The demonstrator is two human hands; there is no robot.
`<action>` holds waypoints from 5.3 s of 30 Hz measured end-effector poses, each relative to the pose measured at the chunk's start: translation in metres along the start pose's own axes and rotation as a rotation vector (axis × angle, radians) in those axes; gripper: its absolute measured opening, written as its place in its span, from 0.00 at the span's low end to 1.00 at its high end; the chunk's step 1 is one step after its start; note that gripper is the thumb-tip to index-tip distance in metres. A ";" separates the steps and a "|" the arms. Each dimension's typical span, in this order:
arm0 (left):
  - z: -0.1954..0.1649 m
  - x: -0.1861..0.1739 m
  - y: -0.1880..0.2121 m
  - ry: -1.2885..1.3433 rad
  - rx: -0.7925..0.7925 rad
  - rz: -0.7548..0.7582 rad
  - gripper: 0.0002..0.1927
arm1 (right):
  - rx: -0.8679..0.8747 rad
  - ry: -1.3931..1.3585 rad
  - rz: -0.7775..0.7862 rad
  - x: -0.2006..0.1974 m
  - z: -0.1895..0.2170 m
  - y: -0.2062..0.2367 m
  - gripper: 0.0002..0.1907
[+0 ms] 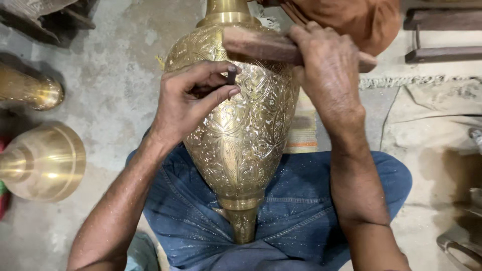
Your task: The person sits cross-legged holding a large engraved brass vase between their legs and chisels decorative floral patterns into its surface, holding a small chisel against the metal and striking it with a wooden mallet, repositioning the chisel across different areas of the vase.
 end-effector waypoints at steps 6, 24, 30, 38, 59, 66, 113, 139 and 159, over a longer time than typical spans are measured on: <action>0.006 0.000 0.002 0.021 -0.046 -0.043 0.15 | -0.016 -0.176 -0.090 -0.035 0.002 -0.002 0.22; 0.008 0.001 0.005 -0.037 0.047 -0.076 0.11 | 0.178 -0.453 -0.128 -0.056 0.004 -0.011 0.13; 0.003 0.000 0.002 -0.014 0.047 -0.085 0.15 | 0.140 -0.703 -0.094 -0.044 0.010 -0.001 0.12; 0.004 0.000 0.001 -0.040 0.025 -0.065 0.14 | 0.205 -0.638 -0.077 -0.037 0.004 -0.002 0.11; 0.004 0.001 -0.003 -0.073 0.068 -0.058 0.15 | 0.235 -0.625 -0.241 -0.049 0.000 -0.001 0.14; 0.005 0.002 -0.001 -0.048 0.029 -0.050 0.13 | -0.041 -0.264 -0.253 -0.059 0.018 -0.001 0.16; 0.000 0.001 0.008 0.003 -0.026 -0.110 0.16 | -0.032 -0.125 -0.221 -0.060 0.015 -0.005 0.12; -0.005 0.001 0.001 -0.081 0.071 -0.051 0.09 | -0.066 -0.183 -0.056 -0.041 0.025 0.002 0.13; -0.007 0.003 -0.003 -0.016 0.061 -0.049 0.16 | 0.262 -0.654 -0.115 -0.037 -0.001 0.004 0.14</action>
Point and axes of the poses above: each hand's wrist, its own y-axis away from the middle knuckle, its own x-axis out of the palm, z = x × y, the point moved 9 cm from there along -y, towards the middle knuckle, and after that the axes turned 13 degrees about -z, right-handed, at the moved point
